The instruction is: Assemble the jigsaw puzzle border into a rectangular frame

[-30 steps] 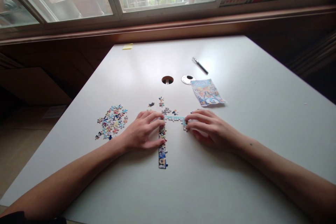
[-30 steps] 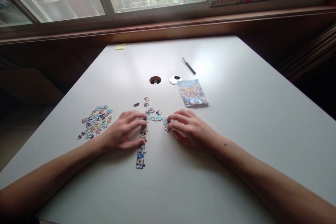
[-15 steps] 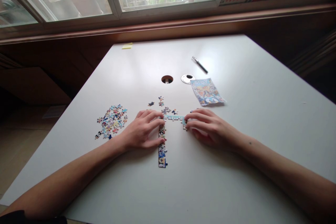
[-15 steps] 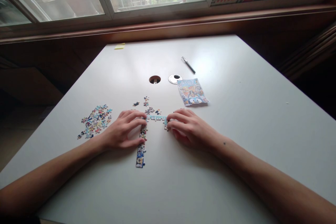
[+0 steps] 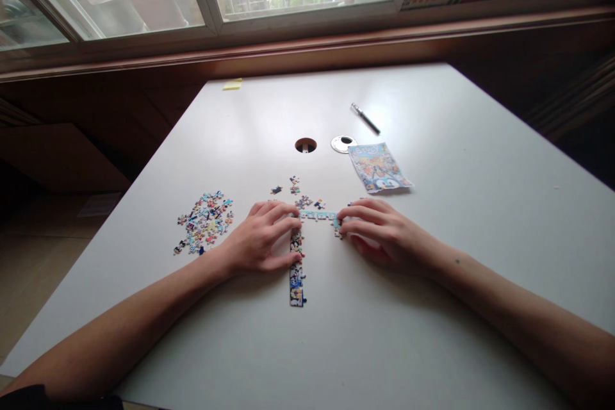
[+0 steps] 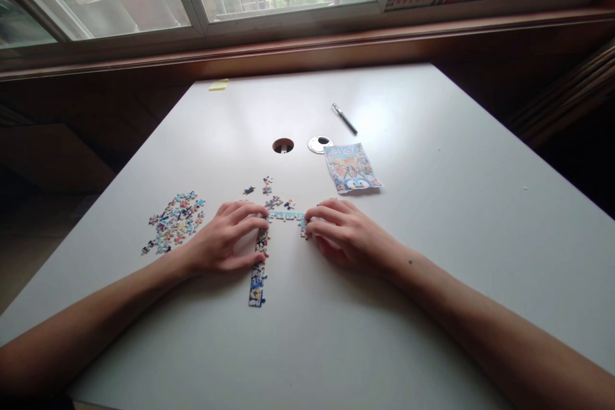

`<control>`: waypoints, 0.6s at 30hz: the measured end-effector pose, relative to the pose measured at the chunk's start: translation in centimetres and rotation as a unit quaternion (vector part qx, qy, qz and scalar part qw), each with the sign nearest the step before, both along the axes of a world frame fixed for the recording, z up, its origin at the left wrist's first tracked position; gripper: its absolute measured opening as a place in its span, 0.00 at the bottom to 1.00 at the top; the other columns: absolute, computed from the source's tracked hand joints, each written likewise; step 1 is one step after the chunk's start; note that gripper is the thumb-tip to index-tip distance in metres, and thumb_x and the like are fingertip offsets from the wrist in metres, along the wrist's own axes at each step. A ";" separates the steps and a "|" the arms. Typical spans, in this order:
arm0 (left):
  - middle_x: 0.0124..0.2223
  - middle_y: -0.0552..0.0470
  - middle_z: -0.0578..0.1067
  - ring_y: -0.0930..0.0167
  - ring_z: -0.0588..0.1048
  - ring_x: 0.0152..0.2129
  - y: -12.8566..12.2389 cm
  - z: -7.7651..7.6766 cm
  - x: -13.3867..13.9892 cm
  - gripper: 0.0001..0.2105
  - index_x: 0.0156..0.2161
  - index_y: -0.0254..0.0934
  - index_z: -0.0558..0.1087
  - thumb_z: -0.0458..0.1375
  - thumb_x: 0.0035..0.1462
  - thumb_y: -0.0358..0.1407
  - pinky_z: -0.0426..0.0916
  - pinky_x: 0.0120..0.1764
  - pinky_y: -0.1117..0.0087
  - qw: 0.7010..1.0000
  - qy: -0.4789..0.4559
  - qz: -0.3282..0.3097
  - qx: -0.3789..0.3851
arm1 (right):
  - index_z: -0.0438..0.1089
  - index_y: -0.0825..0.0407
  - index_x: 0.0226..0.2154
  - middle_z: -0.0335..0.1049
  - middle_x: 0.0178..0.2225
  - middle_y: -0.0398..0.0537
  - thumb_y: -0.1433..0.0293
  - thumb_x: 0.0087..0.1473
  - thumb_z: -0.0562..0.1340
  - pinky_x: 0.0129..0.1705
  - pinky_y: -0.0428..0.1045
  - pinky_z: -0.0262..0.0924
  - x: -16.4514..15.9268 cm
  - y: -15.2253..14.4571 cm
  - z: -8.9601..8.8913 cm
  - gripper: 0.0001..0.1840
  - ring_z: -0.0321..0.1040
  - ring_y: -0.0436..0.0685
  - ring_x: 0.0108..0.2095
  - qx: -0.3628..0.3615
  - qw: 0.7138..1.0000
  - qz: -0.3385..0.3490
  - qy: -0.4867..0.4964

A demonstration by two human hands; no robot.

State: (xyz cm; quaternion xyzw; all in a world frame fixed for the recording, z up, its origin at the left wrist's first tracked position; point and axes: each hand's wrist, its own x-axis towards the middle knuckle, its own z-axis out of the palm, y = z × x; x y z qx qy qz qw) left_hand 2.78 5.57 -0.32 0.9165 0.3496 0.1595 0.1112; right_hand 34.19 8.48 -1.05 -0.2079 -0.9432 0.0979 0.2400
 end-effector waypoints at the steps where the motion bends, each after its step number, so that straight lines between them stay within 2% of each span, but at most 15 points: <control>1: 0.59 0.44 0.71 0.58 0.67 0.57 0.0 0.0 0.0 0.17 0.50 0.42 0.69 0.59 0.62 0.48 0.58 0.58 0.55 1.000 0.001 0.000 0.000 | 0.71 0.48 0.45 0.74 0.49 0.52 0.78 0.57 0.61 0.51 0.57 0.65 0.0 0.0 0.0 0.14 0.66 0.59 0.48 0.001 1.000 0.001 0.001; 18: 0.59 0.44 0.71 0.58 0.68 0.57 0.0 0.1 -0.1 0.17 0.50 0.41 0.69 0.59 0.62 0.49 0.59 0.58 0.55 1.000 0.003 0.003 -0.003 | 0.72 0.48 0.45 0.75 0.49 0.52 0.76 0.58 0.60 0.50 0.57 0.65 0.0 0.1 0.0 0.13 0.68 0.59 0.48 -0.004 1.000 0.005 0.002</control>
